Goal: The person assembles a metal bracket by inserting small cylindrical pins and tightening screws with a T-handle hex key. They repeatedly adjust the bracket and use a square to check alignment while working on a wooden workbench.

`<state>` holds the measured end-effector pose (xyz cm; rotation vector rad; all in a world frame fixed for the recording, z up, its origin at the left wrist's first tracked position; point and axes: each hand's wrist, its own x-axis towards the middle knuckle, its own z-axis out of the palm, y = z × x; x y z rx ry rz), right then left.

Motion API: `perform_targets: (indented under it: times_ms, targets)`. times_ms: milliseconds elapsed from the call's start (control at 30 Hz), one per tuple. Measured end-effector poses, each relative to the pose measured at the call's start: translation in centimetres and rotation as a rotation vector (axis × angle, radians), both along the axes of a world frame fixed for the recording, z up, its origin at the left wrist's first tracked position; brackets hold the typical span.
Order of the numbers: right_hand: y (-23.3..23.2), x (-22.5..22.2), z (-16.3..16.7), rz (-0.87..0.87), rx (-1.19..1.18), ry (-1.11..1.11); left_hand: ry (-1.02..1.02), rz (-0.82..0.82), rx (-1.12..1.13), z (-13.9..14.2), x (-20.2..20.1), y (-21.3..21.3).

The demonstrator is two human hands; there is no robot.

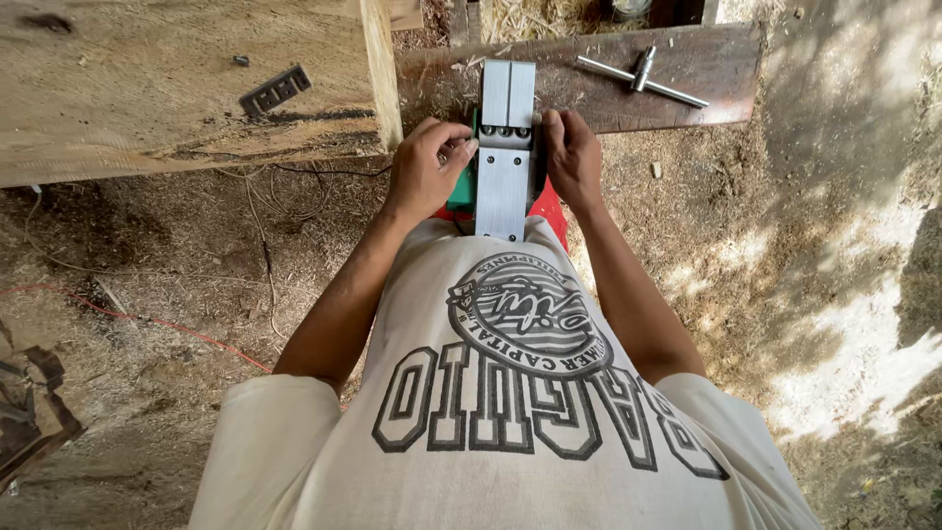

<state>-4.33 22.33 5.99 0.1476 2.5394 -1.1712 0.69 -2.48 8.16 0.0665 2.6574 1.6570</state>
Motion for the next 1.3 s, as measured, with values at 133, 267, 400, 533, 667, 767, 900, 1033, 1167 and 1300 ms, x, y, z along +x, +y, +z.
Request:
perform_targets:
  times_ms: [133,267,400,533,667,767,900,1033,1167,1300]
  targets:
    - [1.3,0.7,0.1,0.209,-0.231,0.187,0.012,0.031,0.015,0.0,0.3,-0.2]
    - [0.8,1.4,-1.5,0.052,-0.031,0.087,0.005,0.039,0.046,-0.4,0.5,-0.3]
    - [1.4,1.1,-1.8,0.116,-0.204,0.104,-0.016,0.032,0.047,-0.7,0.5,0.1]
    - [2.5,1.5,-1.0,0.051,-0.410,-0.085,-0.009,0.045,0.072,-0.3,0.3,0.4]
    - [1.9,1.6,-1.5,-0.011,-0.488,-0.115,0.022,0.026,0.004,-0.2,0.0,0.7]
    - [1.6,1.3,-1.8,-0.046,-0.447,-0.045,0.082,-0.015,-0.093,-1.0,0.0,1.2]
    - [1.3,1.2,0.3,0.072,-0.163,0.221,0.137,-0.004,-0.190,-2.5,-1.0,2.2]
    - [-0.1,0.2,4.6,0.387,0.184,0.597,0.403,-0.123,-0.477,-3.0,-3.6,2.5]
    - [-1.6,-1.0,7.3,0.567,0.178,0.685,0.181,-0.161,-0.255,-1.2,-3.8,1.5]
    - [-2.3,-1.3,7.6,0.550,0.287,0.641,0.312,-0.308,-0.471,1.2,-4.1,0.6]
